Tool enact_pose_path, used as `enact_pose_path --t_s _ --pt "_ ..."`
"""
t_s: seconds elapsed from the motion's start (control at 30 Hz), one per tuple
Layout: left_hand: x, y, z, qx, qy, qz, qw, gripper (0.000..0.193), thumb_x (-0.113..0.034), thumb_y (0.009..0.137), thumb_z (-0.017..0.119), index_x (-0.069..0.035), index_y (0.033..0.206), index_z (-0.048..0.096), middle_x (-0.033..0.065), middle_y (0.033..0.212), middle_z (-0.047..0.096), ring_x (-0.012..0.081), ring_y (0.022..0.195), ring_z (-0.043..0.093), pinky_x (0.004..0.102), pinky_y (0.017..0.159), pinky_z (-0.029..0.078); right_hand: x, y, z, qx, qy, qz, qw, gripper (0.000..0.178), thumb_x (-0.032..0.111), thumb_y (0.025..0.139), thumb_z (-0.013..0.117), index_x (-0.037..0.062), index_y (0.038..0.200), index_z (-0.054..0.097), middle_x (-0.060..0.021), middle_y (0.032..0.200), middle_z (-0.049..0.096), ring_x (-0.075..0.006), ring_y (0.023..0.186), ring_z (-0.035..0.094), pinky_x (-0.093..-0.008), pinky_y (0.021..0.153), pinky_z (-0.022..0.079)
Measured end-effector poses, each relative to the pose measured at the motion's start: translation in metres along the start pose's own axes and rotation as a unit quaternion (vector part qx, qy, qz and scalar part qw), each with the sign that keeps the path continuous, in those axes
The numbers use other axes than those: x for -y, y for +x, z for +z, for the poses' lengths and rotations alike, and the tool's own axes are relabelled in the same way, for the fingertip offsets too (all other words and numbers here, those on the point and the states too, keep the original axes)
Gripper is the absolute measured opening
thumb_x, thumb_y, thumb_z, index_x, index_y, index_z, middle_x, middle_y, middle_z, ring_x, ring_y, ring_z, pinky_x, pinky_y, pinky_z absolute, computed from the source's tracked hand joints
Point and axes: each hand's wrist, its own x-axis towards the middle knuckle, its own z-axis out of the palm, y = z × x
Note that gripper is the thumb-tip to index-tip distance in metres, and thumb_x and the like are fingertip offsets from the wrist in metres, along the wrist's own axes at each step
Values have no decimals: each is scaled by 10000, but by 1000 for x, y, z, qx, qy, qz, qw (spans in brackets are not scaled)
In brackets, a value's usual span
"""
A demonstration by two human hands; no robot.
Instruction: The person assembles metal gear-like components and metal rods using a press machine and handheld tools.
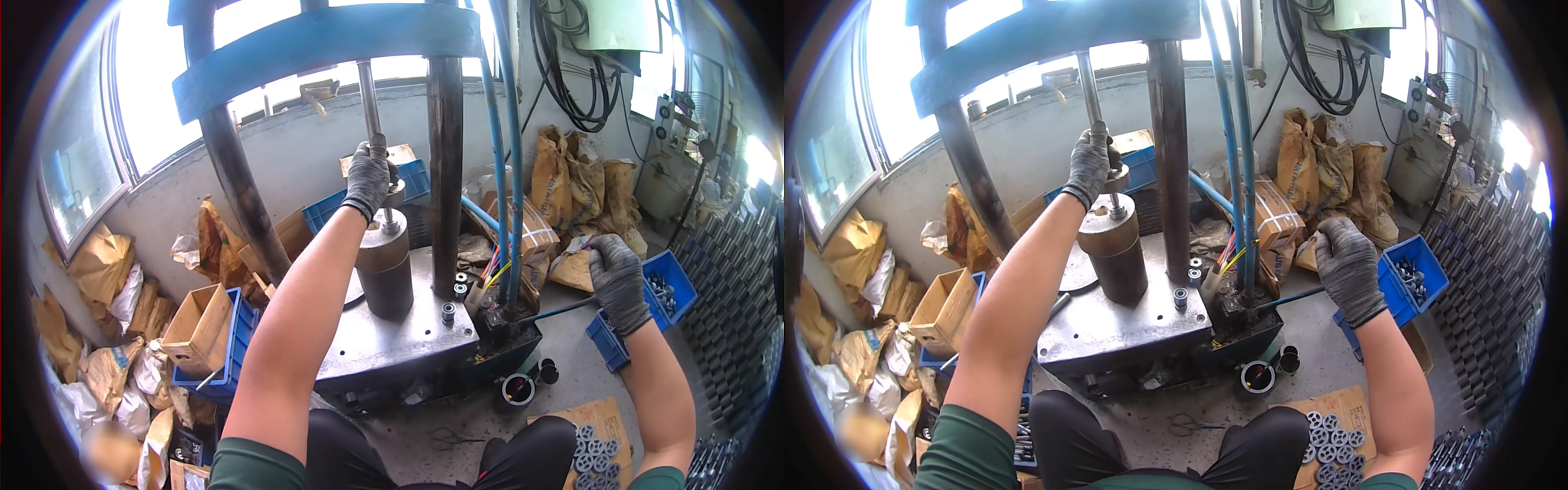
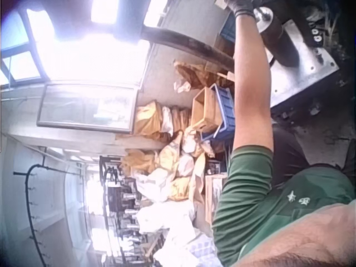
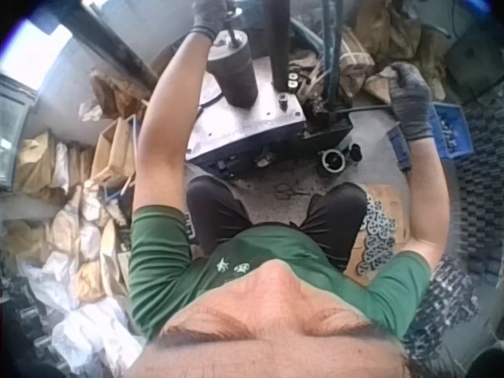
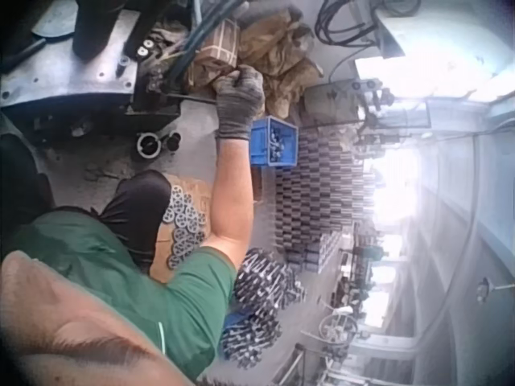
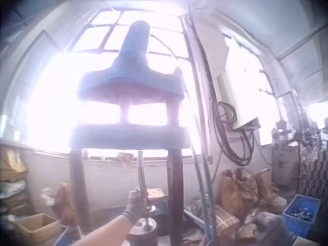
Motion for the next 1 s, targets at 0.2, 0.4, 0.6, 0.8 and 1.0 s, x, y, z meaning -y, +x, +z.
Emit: enact_pose_path --t_s 0.2,0.4,0.6,0.8,1.0 --pt "6 5 -9 3 22 -4 1000 561 -625 1077 497 -66 1033 527 46 621 596 146 500 593 313 459 502 21 -44 -31 92 -50 7 994 310 -25 866 644 22 1171 673 -222 1071 715 -413 965 718 -443 837 595" --pt "-4 -2 0 3 3 -2 1000 534 -587 1086 518 -62 997 554 35 600 587 142 480 574 306 455 493 28 -135 -70 462 18 30 886 306 175 829 659 130 1106 778 -165 1000 743 -369 966 725 -465 861 593" --pt "-1 -3 -4 4 24 11 1000 550 -595 1082 517 -49 1019 554 47 597 593 152 475 582 316 435 489 41 -152 -66 575 9 61 816 277 272 879 670 128 1079 795 -168 946 755 -381 907 726 -473 832 587" --pt "-5 -5 -3 5 29 -23 999 546 -604 1092 482 -63 1042 537 30 612 568 134 501 571 315 479 494 53 -141 -72 448 50 78 889 315 82 851 676 73 1153 766 -156 1012 765 -350 919 741 -408 832 603" --pt "-4 -3 -3 2 23 -27 999 549 -610 1089 481 -65 1059 541 34 623 578 136 511 578 319 488 507 41 -151 -69 527 4 36 849 274 164 867 673 86 1104 786 -154 1007 767 -358 944 733 -436 855 593"
